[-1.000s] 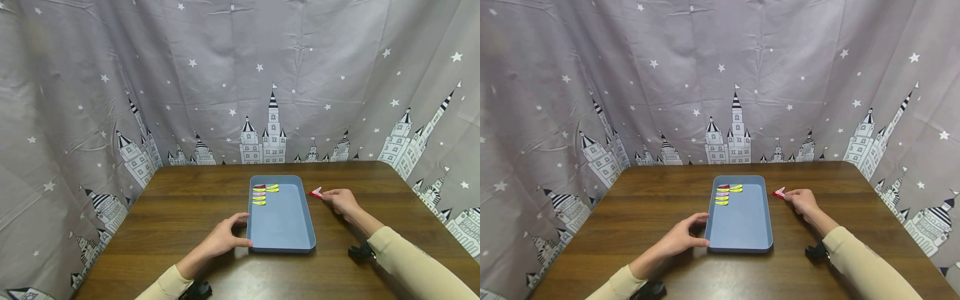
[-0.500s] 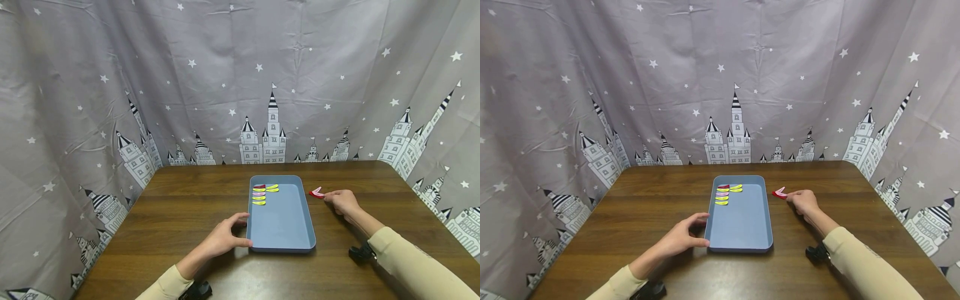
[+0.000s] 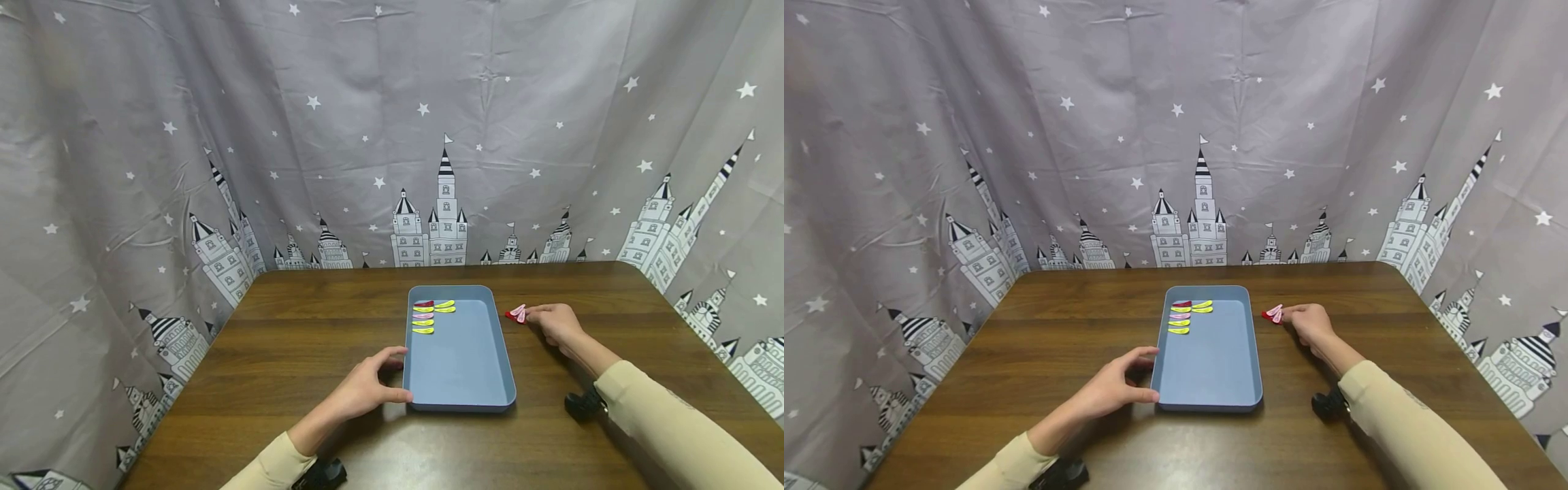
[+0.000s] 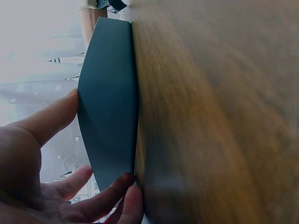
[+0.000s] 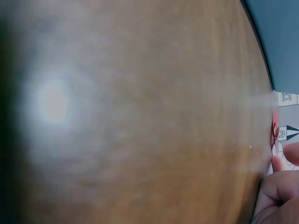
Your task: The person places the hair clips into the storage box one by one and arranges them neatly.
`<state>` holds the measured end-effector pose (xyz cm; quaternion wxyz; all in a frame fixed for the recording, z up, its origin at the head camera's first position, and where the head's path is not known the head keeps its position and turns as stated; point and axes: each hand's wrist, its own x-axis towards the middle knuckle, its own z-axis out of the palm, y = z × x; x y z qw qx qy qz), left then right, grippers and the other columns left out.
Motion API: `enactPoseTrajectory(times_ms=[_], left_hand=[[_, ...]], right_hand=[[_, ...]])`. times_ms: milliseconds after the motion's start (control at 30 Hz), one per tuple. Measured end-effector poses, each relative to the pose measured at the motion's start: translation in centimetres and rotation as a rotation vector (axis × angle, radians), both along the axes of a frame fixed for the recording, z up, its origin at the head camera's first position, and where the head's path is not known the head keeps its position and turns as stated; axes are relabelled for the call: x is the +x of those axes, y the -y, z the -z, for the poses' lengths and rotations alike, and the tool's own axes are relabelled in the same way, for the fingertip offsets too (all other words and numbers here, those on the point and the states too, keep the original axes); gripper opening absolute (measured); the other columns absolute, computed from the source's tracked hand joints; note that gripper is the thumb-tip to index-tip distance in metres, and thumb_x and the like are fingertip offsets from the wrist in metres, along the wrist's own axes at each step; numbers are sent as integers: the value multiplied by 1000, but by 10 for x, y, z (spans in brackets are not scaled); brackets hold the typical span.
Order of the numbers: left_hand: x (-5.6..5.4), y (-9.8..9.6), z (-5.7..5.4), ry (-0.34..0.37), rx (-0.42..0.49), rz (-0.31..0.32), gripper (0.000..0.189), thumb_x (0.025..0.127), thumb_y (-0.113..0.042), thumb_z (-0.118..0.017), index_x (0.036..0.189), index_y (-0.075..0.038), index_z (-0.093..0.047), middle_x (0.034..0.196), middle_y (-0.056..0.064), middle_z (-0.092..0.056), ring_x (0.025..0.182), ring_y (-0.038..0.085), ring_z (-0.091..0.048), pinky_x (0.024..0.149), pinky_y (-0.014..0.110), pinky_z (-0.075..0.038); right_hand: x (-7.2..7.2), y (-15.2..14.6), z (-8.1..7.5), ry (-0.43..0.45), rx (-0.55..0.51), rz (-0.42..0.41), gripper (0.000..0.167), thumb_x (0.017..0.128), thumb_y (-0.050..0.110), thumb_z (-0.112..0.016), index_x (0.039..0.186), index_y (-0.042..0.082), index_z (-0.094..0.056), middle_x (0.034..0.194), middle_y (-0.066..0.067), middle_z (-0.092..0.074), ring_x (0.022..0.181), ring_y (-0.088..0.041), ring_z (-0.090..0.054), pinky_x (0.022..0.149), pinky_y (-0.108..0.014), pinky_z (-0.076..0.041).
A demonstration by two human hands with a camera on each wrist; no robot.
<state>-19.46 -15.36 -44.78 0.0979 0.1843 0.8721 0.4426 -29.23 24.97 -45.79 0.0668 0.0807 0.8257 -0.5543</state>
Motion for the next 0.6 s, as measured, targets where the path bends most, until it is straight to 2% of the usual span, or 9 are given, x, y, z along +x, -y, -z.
enactPoseTrajectory(times_ms=[267, 367, 533, 600], left_hand=[[0, -1, 0, -10, -4, 7, 81, 77, -33, -88, 145, -11, -50, 129, 13, -67, 126, 31, -58, 105, 54, -40], [0, -2, -1, -9, -4, 8, 81, 77, -33, -88, 145, -11, -50, 129, 13, -66, 127, 31, -58, 106, 55, -40], [0, -2, -2, -8, -6, 8, 81, 77, -32, -88, 145, -11, -50, 130, 13, -66, 127, 32, -57, 105, 55, -40], [1, -2, -2, -11, -11, 5, 81, 77, -33, -88, 145, -11, -50, 130, 13, -66, 127, 32, -57, 105, 56, -40]], right_hand=[[-6, 0, -3, 31, 36, -45, 44, 95, 16, -59, 134, -5, -60, 58, 10, -38, 47, -6, -33, 44, -23, -32], [-7, -1, -2, 38, 23, -25, 43, 95, 17, -62, 133, -3, -62, 59, 10, -38, 48, -6, -33, 45, -23, -33], [-5, -4, 3, -5, -15, -17, 44, 91, 13, -69, 129, -9, -62, 53, 13, -41, 45, -3, -30, 43, -21, -30], [-5, -5, 7, -25, -18, -22, 44, 89, 12, -72, 126, -10, -62, 57, 12, -49, 44, -3, -30, 43, -21, -30]])
